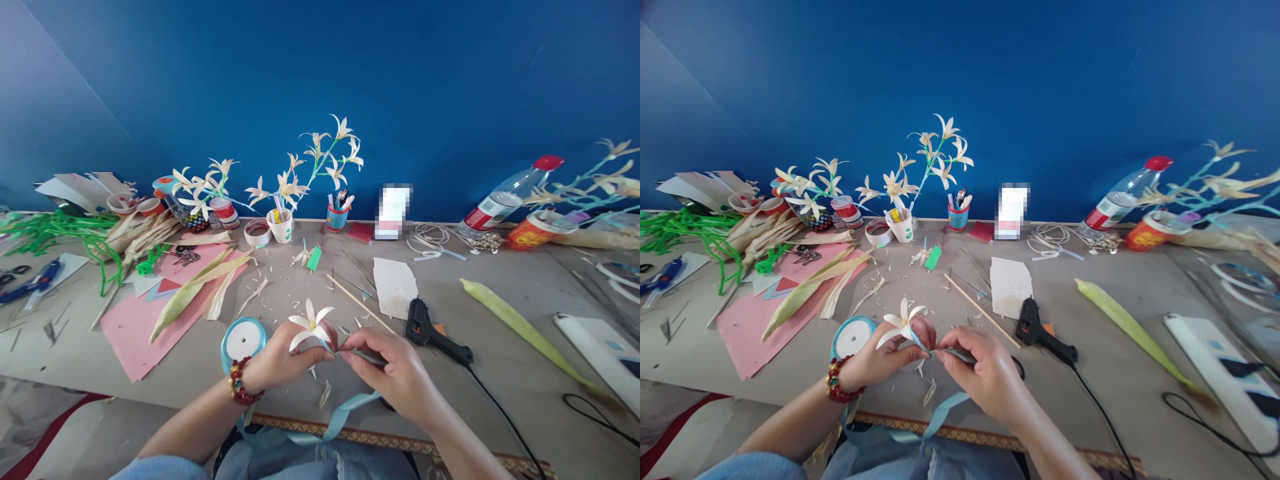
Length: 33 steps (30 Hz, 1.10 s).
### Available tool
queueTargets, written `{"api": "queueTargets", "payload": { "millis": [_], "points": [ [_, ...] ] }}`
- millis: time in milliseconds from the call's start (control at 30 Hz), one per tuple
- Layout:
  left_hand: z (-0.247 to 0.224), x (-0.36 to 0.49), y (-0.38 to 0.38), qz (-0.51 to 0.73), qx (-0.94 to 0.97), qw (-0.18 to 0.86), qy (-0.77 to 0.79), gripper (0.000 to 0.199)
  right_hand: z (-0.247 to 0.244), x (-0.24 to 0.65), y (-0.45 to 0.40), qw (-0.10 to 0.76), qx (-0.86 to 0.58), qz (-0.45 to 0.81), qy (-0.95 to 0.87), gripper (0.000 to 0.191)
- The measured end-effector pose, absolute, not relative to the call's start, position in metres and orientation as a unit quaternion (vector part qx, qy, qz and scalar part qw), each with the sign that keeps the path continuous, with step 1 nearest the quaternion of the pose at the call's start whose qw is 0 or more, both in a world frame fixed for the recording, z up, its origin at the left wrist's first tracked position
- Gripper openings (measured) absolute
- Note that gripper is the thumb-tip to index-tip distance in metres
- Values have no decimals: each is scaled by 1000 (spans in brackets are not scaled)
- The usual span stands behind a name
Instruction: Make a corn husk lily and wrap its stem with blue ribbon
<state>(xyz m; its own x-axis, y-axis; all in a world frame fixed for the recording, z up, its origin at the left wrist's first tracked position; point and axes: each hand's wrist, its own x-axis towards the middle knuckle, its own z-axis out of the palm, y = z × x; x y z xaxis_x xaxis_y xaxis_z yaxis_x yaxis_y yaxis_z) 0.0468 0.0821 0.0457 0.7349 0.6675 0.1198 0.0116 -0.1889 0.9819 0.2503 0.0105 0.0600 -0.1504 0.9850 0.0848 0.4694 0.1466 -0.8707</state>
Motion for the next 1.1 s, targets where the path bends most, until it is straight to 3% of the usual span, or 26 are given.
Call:
{"api": "queueTargets", "payload": {
  "millis": [500, 800, 1100],
  "points": [
    [46, 41, 80, 316, 790, 491, 187, 3, 62, 244, 2, 363, -541, 290, -701, 8],
    [50, 43, 79, 322, 762, 527, 196, 14, 68, 240, 5, 337, -551, 317, -695, 8],
    [55, 39, 81, 346, 781, 496, 157, 24, 75, 244, 6, 301, -555, 364, -685, 14]
  ]
}}
